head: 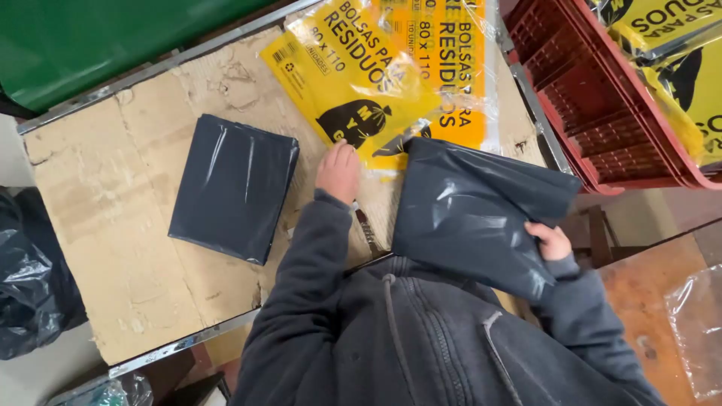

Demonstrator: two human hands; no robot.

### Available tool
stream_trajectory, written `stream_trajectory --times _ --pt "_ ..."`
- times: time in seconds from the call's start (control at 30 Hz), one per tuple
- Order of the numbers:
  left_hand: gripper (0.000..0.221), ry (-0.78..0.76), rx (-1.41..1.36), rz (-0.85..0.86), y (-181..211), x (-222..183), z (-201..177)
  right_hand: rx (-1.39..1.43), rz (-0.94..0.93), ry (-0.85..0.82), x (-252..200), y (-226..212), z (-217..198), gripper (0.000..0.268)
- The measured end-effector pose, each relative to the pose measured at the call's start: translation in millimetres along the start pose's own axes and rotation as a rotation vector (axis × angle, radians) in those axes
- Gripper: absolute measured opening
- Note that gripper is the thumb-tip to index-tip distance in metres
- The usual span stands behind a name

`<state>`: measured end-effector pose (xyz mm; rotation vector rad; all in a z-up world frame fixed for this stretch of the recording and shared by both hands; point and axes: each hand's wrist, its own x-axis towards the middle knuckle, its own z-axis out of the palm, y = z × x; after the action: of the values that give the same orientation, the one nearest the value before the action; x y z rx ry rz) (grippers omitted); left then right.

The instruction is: Folding, stacking, and organizing plastic waste bags at a manufacturing workstation.

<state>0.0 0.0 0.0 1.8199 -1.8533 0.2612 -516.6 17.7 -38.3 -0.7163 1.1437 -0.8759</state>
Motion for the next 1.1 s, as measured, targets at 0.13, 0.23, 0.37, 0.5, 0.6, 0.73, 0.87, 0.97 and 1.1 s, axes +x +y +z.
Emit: stream_trajectory --times 0.13,0.23,0.37,0.5,0.6,0.73,0.87,0.97,1.1 --pt "0.02 -0.082 -0.169 0.086 1 -14 11 0.042 0.047 0.02 -10 -12 -12 0.04" --pt "0.017 -0.113 -0.177 0.078 9 -6 27 0.141 0.155 0.019 -2 -5 -7 0.04" --pt "0.011 -0.153 -0.315 -0.143 16 1 31 0.23 0.29 -0.011 15 20 1 0.035" --pt "0.013 -0.115 -0.401 -0.292 13 -5 38 0.311 0.486 -0.075 26 32 24 0.033" --pt "0.017 -0.031 -0.418 -0.229 13 -12 39 0.287 0.472 -0.125 34 43 30 0.034" --pt "0.024 -0.012 -0.403 -0.194 6 -18 36 0.206 0.415 -0.138 42 60 29 0.034" --pt "0.019 -0.018 -0.306 -0.275 -2 -15 22 0.156 0.446 -0.149 27 49 50 0.035" --pt "0.016 -0.021 -0.299 -0.325 -7 -12 12 0.147 0.447 -0.148 28 52 52 0.035" --pt "0.022 0.003 -0.363 -0.139 -9 -21 3 0.231 0.462 -0.176 40 83 37 0.033"
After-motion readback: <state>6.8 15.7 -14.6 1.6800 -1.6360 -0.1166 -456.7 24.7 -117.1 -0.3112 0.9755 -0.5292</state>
